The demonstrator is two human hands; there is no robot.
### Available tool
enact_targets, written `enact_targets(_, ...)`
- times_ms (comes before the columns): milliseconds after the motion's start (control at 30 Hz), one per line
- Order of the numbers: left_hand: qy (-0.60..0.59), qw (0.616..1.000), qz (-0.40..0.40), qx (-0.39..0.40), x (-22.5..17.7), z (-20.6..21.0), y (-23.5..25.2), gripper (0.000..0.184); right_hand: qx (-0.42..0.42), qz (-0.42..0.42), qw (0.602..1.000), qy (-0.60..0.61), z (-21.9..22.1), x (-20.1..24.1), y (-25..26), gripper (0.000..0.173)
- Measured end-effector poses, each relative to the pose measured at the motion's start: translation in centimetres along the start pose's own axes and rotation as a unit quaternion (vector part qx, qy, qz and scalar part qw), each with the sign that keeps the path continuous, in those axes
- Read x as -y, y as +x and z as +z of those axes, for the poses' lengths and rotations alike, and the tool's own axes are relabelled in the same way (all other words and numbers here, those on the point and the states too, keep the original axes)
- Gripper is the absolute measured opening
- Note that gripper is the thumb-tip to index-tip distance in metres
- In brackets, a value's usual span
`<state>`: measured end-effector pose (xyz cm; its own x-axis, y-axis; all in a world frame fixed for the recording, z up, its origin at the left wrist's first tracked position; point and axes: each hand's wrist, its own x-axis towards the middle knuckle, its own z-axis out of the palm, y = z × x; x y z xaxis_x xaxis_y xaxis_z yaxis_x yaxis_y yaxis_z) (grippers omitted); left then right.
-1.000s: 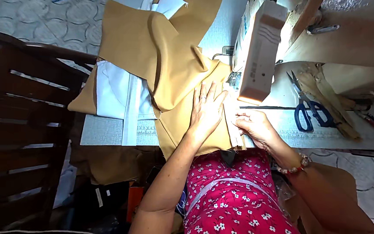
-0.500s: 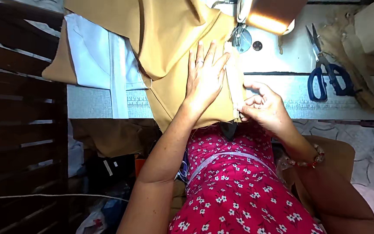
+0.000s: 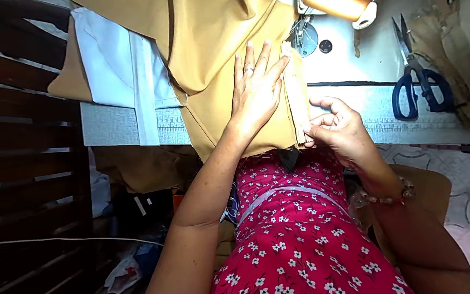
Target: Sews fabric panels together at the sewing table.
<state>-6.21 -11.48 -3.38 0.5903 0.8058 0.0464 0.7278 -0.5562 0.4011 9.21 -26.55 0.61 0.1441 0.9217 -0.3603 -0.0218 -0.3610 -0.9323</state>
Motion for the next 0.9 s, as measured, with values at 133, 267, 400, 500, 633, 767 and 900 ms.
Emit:
enact_targets(133,0.000,1.000,-0.003,0.002,-0.1,-0.1,0.0,0.047,-0.009,0.019,1.000,0.017,0.5,0.5,0.0,0.065)
enact_targets(267,-0.001,1.000,0.000,-0.004,-0.1,0.0,0.0,0.046,0.000,0.019,1.000,0.011,0.3,0.6,-0.1,0.065)
enact_targets(400,-0.006,1.000,0.002,0.003,0.0,-0.1,-0.1,0.047,0.024,0.004,1.000,-0.003,-0.3,0.2,-0.8,0.063)
enact_targets(500,-0.014,1.000,0.004,-0.005,-0.1,-0.1,0.0,0.050,-0.007,0.016,0.999,-0.047,0.2,0.0,0.6,0.054)
enact_targets(633,-0.024,0.999,0.000,0.023,-0.3,-0.9,-0.5,0.059,-0.018,-0.004,0.989,-0.148,0.8,-0.1,0.9,0.020)
enact_targets(767,0.025,0.998,0.064,-0.003,0.2,-0.7,0.1,0.058,-0.070,-0.169,0.925,-0.332,1.2,-2.4,-0.3,0.023)
enact_targets(900,0.085,0.980,0.179,-0.030,1.2,-0.3,1.3,0.060,-0.147,-0.248,0.853,-0.435,2.5,-4.0,-1.2,0.027)
